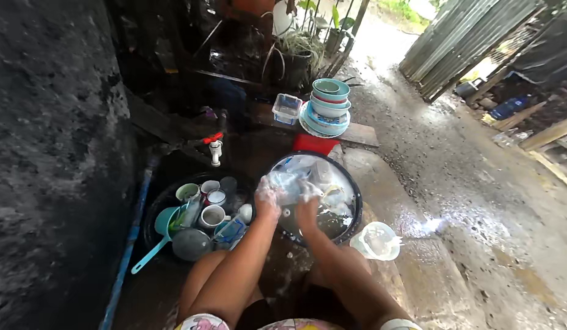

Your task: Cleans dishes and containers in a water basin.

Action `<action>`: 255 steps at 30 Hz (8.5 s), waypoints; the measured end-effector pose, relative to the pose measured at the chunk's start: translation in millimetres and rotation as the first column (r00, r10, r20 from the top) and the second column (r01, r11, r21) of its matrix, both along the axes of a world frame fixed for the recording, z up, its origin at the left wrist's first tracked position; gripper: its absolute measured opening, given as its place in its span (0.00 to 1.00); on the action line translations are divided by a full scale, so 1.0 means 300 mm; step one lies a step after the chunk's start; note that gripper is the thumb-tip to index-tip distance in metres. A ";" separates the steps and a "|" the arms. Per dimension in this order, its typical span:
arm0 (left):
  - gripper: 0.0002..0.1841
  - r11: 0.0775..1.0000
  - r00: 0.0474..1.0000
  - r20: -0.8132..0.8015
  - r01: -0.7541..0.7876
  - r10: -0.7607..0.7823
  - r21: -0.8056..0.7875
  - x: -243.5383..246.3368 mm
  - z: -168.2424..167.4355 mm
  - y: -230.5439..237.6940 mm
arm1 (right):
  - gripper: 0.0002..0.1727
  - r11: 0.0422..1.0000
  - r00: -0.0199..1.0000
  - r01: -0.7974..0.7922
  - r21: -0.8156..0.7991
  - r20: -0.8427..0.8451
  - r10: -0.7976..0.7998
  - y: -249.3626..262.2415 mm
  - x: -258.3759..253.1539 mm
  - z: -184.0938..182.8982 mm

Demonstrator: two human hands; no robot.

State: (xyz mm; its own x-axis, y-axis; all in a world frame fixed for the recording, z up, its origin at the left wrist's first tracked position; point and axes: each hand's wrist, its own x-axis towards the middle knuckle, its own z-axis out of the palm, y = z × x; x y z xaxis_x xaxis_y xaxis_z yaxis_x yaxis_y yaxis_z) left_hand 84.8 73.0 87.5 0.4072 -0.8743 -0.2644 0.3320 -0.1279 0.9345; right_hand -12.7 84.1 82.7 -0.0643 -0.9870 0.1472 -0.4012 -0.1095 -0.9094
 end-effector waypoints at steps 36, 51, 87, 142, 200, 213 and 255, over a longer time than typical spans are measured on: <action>0.27 0.976 0.873 0.487 -0.077 -0.032 0.203 0.517 -0.173 -0.065 | 0.21 0.963 0.871 0.086 0.257 0.450 -0.198 -0.068 -0.386 0.077; 0.27 0.896 0.903 0.419 -0.257 0.090 0.361 0.568 -0.464 -0.139 | 0.19 0.889 0.832 0.253 0.382 0.383 -0.402 -0.308 -0.406 -0.065; 0.34 0.838 0.124 0.830 0.028 -0.544 0.545 0.444 -0.257 -0.118 | 0.20 0.876 0.142 0.286 0.388 0.887 -0.440 -0.206 -0.710 0.065; 0.46 -0.125 -0.490 0.038 0.296 -0.871 0.947 -0.349 -0.612 -0.396 | 0.16 0.876 0.171 0.087 0.474 0.859 -0.482 -0.241 -0.713 0.052; 0.24 0.919 0.921 0.005 0.390 -0.390 -0.056 -0.015 -0.051 0.052 | 0.35 0.920 0.772 -0.226 0.320 -0.517 0.370 0.067 0.032 0.154; 0.15 0.853 0.639 -0.587 0.483 -0.497 -0.197 -0.050 0.108 0.111 | 0.17 0.973 0.980 -0.121 0.197 0.179 0.085 -0.182 -0.083 0.204; 0.27 0.834 0.589 -0.632 0.521 -0.504 -0.179 -0.052 0.107 0.136 | 0.17 0.943 0.939 -0.312 0.119 0.192 0.287 -0.163 -0.119 0.205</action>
State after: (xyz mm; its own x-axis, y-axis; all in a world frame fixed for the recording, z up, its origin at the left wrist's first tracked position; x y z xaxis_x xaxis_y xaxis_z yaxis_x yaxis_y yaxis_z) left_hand 69.3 114.0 119.5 -0.3794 -0.8753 -0.2998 0.7061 -0.4833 0.5175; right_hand -48.5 35.3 144.1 0.2261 -0.9740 0.0133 -0.2090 -0.0618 -0.9760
